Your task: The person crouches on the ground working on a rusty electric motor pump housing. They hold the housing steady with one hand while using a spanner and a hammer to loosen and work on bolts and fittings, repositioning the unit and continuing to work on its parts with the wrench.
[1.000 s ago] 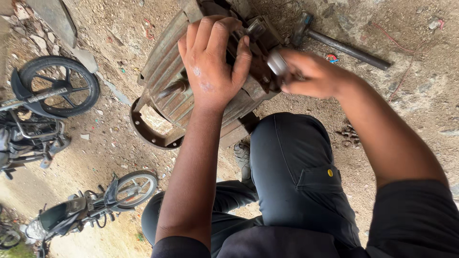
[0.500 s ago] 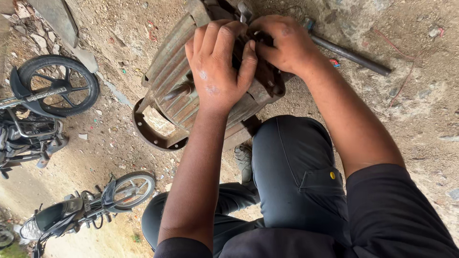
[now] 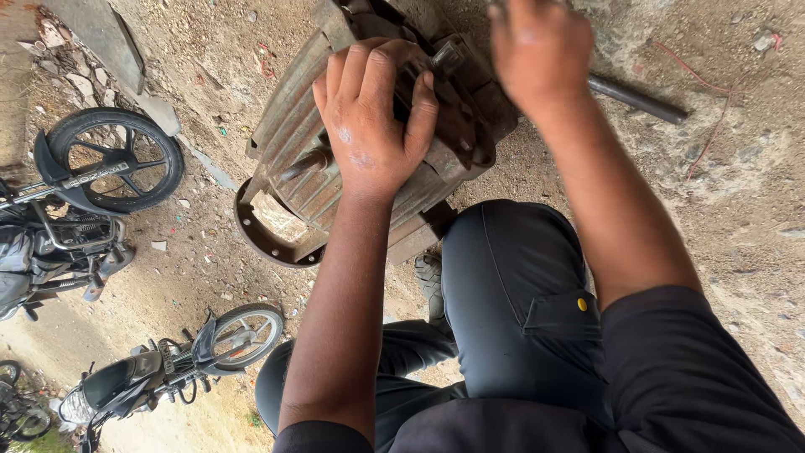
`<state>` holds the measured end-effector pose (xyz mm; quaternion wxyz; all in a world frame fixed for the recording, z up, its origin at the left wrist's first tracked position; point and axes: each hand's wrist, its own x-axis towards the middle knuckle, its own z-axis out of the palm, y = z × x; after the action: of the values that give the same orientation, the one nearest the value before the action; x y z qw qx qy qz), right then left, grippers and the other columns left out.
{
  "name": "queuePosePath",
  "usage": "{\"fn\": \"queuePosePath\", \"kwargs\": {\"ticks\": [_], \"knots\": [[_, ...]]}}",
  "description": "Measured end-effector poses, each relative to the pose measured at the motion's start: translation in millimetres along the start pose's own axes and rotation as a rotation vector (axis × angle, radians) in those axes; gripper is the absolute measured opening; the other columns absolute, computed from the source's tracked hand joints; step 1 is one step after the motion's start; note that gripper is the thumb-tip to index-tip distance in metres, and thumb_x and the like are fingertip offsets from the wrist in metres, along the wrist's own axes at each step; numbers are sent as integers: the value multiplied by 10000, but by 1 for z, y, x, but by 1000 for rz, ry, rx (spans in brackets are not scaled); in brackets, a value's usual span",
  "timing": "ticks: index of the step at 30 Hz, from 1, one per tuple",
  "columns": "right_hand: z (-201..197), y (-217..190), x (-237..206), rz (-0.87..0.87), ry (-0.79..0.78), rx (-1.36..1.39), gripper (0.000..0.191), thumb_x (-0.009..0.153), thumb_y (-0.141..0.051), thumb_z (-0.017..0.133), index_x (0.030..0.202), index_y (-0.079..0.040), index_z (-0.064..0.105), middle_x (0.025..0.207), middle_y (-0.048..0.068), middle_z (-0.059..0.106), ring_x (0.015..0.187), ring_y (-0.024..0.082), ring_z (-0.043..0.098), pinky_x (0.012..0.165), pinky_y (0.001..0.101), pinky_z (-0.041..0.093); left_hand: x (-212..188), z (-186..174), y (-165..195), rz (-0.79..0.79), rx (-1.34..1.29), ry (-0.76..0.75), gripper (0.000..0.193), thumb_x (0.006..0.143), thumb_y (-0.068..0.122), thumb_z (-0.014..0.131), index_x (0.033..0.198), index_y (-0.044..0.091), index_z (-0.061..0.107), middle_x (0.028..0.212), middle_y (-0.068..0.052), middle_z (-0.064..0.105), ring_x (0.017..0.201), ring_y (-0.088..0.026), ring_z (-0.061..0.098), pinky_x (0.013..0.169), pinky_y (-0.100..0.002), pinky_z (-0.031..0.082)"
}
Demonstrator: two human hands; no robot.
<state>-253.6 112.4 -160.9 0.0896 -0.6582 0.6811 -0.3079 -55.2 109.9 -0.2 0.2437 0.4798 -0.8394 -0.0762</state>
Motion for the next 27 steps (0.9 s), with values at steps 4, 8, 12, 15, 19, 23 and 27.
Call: {"fn": "queuePosePath", "kwargs": {"ticks": [4, 8, 12, 15, 19, 23, 27], "knots": [[-48, 44, -30, -55, -240, 871, 154, 1166, -125, 589, 1162, 7, 669, 1044, 142, 720, 891, 214, 718, 739, 329, 590, 2, -1, 0, -1, -8, 2, 240, 970, 220, 730, 1176, 143, 636, 1193, 4, 634, 1130, -233, 578, 1018, -410, 410], [-74, 67, -79, 418, -487, 1634, 376, 967, -315, 560, 1273, -100, 602, 947, 101, 762, 823, 174, 722, 804, 360, 574, 1, -2, -1, -6, -1, 6, 252, 956, 233, 726, 1176, 142, 641, 1179, -9, 628, 1134, -245, 580, 989, -414, 403], [-48, 87, -114, 613, -463, 1343, 416, 993, -173, 654, 1328, -86, 422, 1012, 37, 664, 901, 160, 708, 795, 384, 593, -1, -1, 1, -17, 8, -26, 236, 971, 239, 727, 1176, 147, 651, 1174, -16, 636, 1111, -253, 576, 985, -418, 405], [-5, 97, -120, 734, -295, 747, 265, 1089, -296, 660, 1223, -92, 557, 790, 7, 617, 635, 134, 556, 533, 325, 411, 2, 0, 4, 8, -2, -4, 240, 970, 237, 720, 1177, 140, 650, 1178, -29, 638, 1108, -264, 577, 980, -415, 402], [9, 96, -132, 586, -372, 935, 323, 1166, -349, 552, 1037, -75, 663, 646, 2, 532, 529, 116, 459, 516, 295, 353, 4, 0, 5, 1, 1, -11, 232, 959, 232, 713, 1158, 135, 642, 1187, -30, 650, 1099, -265, 584, 990, -414, 407], [2, 78, -147, 264, -347, 978, 209, 1078, -254, 639, 1039, -50, 654, 750, 1, 577, 643, 127, 529, 583, 298, 433, 2, 0, 4, -7, 11, -10, 233, 958, 233, 724, 1156, 135, 650, 1168, -28, 644, 1096, -263, 584, 985, -414, 403], [-1, 58, -143, 190, -67, 715, 139, 1124, -120, 630, 1186, 4, 622, 976, 71, 563, 876, 162, 572, 777, 321, 479, -1, 0, 2, -6, 11, -16, 234, 962, 233, 729, 1157, 132, 648, 1168, -22, 644, 1099, -260, 579, 989, -414, 401]]}}
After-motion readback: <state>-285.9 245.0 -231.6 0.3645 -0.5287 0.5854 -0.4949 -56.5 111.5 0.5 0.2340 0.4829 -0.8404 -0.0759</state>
